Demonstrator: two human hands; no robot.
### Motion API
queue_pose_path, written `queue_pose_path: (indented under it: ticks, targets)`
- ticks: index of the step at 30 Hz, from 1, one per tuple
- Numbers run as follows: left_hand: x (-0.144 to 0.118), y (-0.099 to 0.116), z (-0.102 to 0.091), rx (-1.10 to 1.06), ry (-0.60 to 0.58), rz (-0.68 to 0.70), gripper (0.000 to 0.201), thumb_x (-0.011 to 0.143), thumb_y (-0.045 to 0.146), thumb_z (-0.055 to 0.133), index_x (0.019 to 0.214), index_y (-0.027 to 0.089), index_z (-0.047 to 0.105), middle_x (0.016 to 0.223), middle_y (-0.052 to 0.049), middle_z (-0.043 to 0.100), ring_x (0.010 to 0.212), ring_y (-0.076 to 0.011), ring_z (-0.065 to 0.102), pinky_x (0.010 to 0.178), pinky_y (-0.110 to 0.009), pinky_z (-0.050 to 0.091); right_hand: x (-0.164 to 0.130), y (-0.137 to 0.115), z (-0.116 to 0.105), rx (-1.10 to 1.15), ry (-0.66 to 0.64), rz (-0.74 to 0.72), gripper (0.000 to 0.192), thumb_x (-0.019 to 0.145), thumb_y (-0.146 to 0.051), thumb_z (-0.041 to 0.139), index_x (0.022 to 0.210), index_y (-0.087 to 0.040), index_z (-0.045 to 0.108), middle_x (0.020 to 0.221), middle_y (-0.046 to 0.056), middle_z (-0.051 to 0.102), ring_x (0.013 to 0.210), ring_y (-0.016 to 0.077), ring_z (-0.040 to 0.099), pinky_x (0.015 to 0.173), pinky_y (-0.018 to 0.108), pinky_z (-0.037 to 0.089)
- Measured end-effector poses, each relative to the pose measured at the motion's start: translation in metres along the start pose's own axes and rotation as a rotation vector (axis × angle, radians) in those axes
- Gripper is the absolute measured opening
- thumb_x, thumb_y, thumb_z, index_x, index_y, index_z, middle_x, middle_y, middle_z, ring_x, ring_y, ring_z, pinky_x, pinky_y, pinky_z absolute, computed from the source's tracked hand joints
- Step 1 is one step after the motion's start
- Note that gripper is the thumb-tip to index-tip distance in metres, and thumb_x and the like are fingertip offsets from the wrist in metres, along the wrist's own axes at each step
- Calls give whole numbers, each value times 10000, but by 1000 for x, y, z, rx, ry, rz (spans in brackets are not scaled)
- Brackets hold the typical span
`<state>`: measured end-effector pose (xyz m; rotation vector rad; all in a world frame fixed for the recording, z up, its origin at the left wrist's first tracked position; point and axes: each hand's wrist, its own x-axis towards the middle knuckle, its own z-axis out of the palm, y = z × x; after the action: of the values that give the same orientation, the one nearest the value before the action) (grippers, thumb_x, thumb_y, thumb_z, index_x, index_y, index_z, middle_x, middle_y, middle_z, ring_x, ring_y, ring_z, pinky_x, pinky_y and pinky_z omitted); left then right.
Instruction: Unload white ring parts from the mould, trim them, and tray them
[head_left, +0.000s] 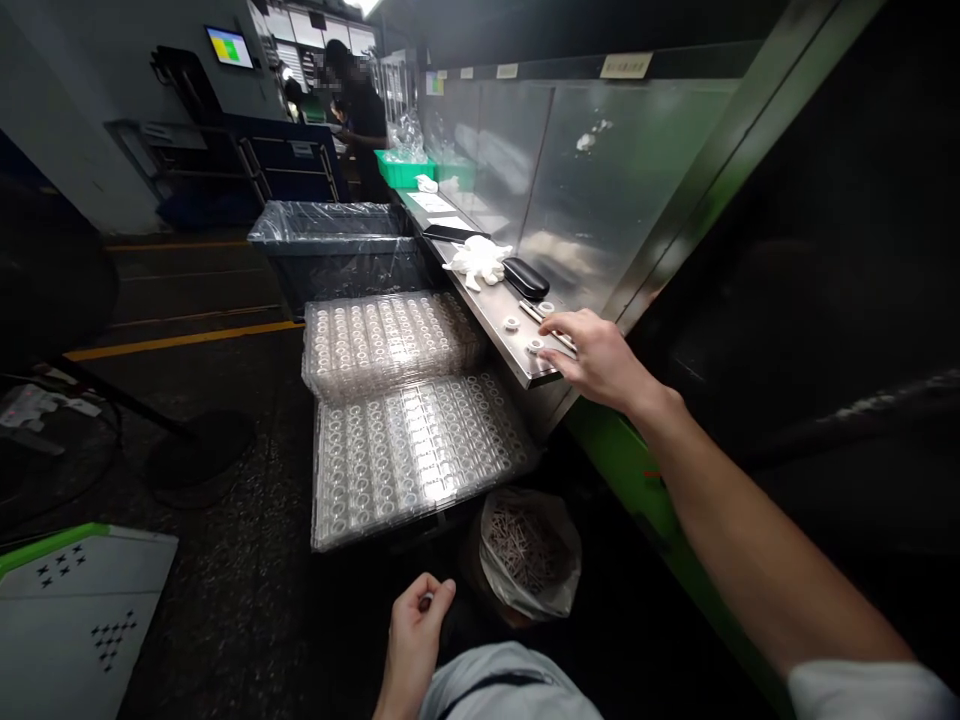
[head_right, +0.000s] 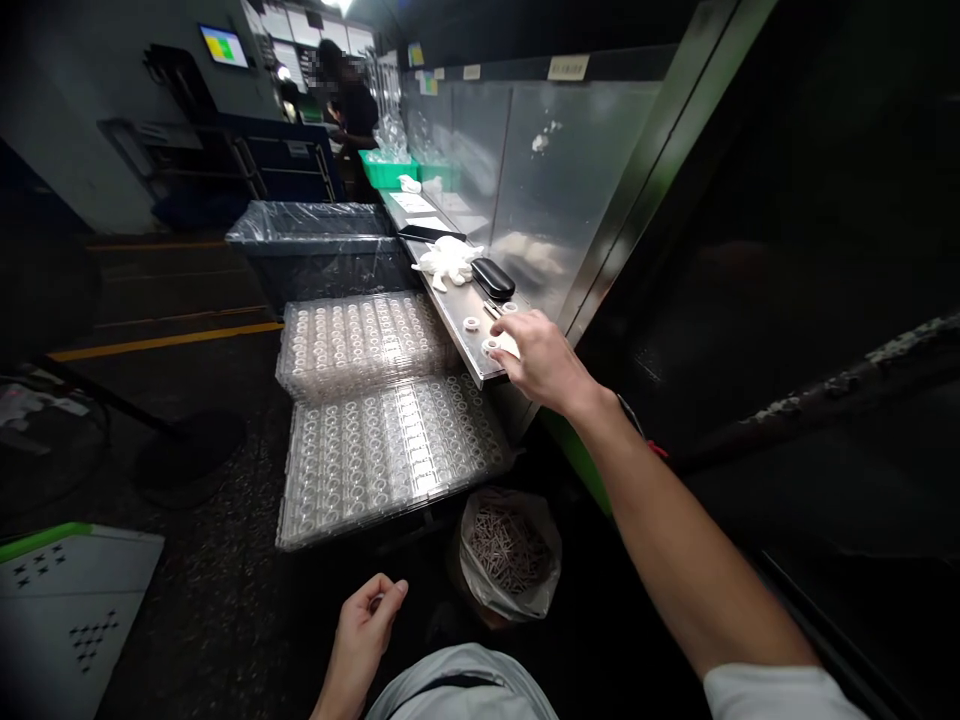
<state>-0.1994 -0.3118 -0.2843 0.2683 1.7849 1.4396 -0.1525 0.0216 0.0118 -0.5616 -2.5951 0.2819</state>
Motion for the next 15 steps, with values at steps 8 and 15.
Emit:
queue_pose_path:
  ticks: [8, 15]
  targets:
    - [13, 23, 26, 122, -148, 28, 592, 766, 714, 686, 654, 189, 435, 609, 46, 293, 586, -100, 239, 543, -246, 191, -274, 35, 17, 142, 255, 824, 312, 838, -570, 665, 1054, -355, 730, 1105, 92, 779, 993, 383, 747, 862, 560, 615]
    - [19, 48, 48, 235, -323, 98, 545, 800, 667, 663, 667, 179, 459, 630, 33, 319, 628, -117, 285, 594, -263, 219, -295, 150, 99, -101, 244, 1079, 566, 795, -390, 471, 1234, -73, 634, 1273, 315, 680, 1232, 446, 660, 1039, 556, 529]
